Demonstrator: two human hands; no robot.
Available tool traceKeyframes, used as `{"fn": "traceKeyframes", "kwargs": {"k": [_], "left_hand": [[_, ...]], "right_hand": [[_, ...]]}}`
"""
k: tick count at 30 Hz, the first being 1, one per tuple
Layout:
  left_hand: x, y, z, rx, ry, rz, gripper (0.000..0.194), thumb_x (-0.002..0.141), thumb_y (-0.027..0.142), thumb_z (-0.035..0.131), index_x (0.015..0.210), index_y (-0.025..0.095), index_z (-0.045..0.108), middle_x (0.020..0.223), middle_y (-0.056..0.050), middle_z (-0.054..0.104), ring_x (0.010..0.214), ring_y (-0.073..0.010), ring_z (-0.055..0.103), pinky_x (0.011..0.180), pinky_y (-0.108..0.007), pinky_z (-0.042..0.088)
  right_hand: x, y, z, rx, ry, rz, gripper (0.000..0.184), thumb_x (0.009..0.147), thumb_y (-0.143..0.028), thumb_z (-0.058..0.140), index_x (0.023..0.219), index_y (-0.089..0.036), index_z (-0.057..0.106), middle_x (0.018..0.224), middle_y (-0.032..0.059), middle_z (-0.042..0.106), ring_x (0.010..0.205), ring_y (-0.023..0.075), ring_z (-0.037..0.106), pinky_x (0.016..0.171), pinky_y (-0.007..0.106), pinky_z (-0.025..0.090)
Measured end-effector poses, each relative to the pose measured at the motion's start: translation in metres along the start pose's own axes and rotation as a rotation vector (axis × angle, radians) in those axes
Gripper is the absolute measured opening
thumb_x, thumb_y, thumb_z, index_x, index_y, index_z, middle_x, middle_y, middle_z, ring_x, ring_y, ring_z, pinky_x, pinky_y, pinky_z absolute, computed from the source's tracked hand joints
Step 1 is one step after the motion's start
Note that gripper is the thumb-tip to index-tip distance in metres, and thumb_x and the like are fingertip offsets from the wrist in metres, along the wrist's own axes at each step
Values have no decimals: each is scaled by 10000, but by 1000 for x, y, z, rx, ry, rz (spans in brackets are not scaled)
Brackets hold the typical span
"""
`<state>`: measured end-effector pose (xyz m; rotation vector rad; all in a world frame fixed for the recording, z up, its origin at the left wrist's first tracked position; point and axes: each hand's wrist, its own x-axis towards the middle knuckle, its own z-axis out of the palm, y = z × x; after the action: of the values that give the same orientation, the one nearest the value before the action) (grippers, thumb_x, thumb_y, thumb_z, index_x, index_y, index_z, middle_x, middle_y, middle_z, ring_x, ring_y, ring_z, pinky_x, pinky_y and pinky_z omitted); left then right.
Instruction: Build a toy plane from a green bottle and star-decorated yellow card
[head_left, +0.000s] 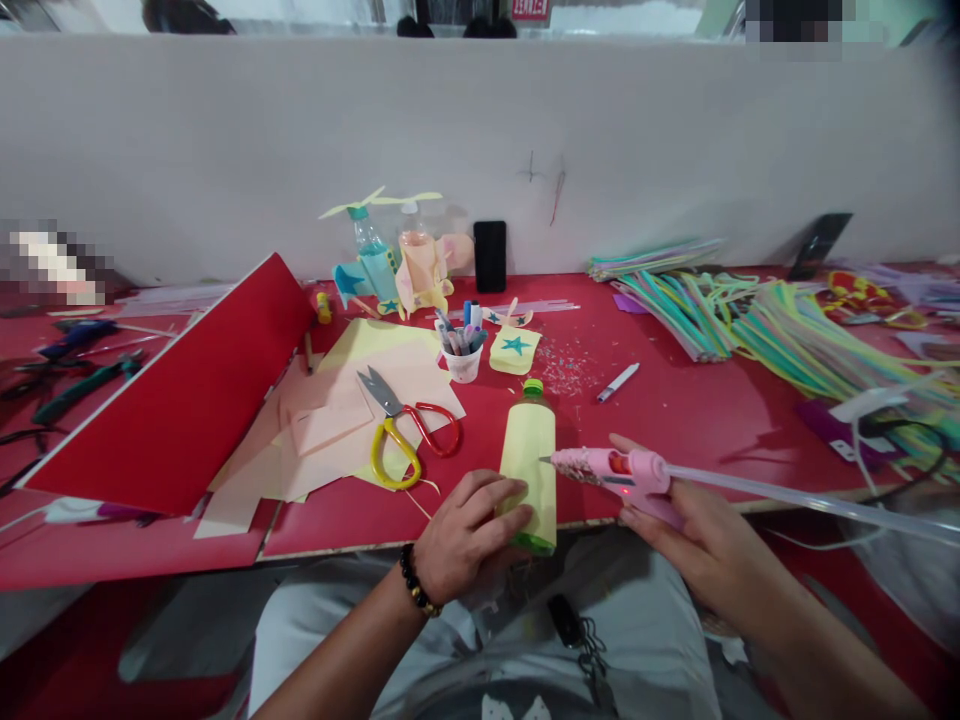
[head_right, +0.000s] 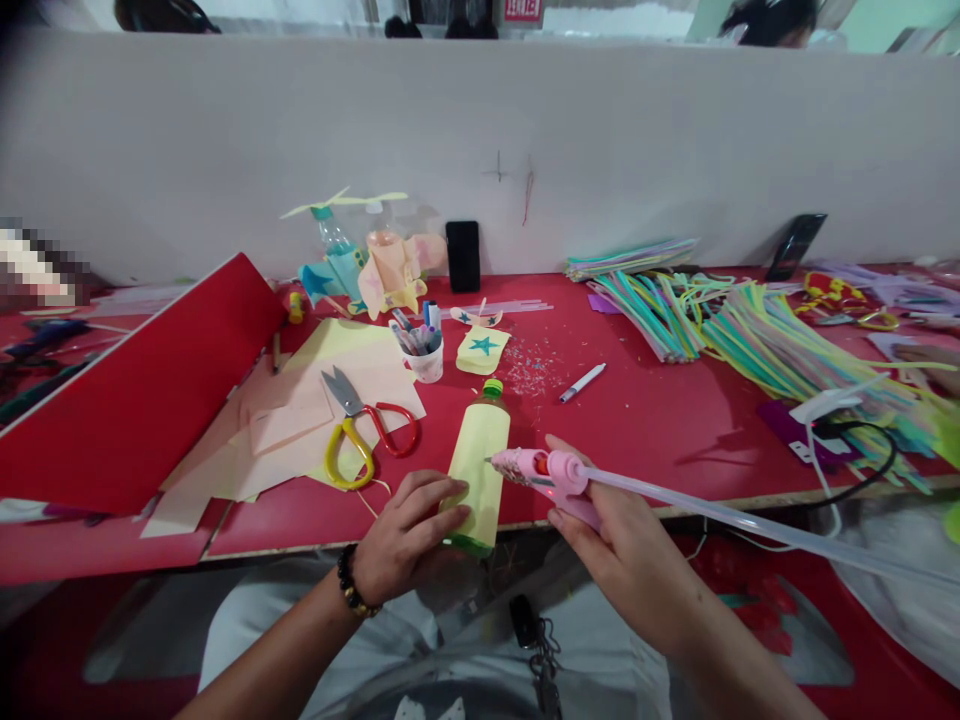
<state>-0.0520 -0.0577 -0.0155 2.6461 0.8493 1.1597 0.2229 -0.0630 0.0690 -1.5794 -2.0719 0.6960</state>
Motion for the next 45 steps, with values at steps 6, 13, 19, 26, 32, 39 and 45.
{"fn": "traceKeyframes", "kwargs": {"k": [6,13,19,26,32,39,45], "left_hand": [[-1,-1,1,15,-10,-3,335,923,342,563,1202,157,546,1216,-169,589,1141,-268,499,911,-458,504],[-1,-1,1,4,-5,3,350,903,322,597,1197,137,551,1212,-176,587,1151,-266,493,923,-442,502],[-1,0,1,4,-1,2,335,916,319,581,1201,147,548,1222,-160,582,1142,-267,488,925,-454,501],[-3,-2,1,-7,-21,-4,350,914,315,579,1217,144,543,1233,-170,577,1162,-267,482,932,-445,497],[0,0,-1,3,-7,-5,334,920,319,569,1205,147,547,1205,-166,592,1149,-258,493,922,-426,502],[-1,0,-1,-5,-16,-2,337,924,325,564,1205,140,548,1230,-166,578,1152,-267,472,924,-441,502],[-3,-2,1,-10,-20,-5,351,905,317,594,1206,140,551,1234,-169,578,1163,-269,482,943,-445,490]], "right_hand": [[-11,1,-1,11,-32,-22,549,932,-376,481,1454,-233,391,1463,118,482,1350,291,448,1105,515,379],[4,-3,-1,-11,36,-25,512,914,-388,501,1397,-220,481,1386,126,564,1315,313,488,1073,511,419],[24,-1,2,-6,71,-26,488,905,-355,497,1374,-219,504,1354,112,595,1293,298,516,1054,493,439],[40,1,3,-29,137,-41,492,886,-339,517,1356,-195,517,1288,124,643,1177,304,614,986,466,497],[36,1,2,-36,106,-3,432,878,-374,503,1245,-163,591,1191,139,690,1108,310,648,954,470,512],[32,-5,-4,-87,72,-37,388,892,-364,473,1193,-171,626,1256,140,655,1140,304,630,971,461,498],[27,-8,-5,-66,23,-53,461,907,-362,479,1335,-207,549,1295,114,637,1193,291,601,1003,451,485]]}}
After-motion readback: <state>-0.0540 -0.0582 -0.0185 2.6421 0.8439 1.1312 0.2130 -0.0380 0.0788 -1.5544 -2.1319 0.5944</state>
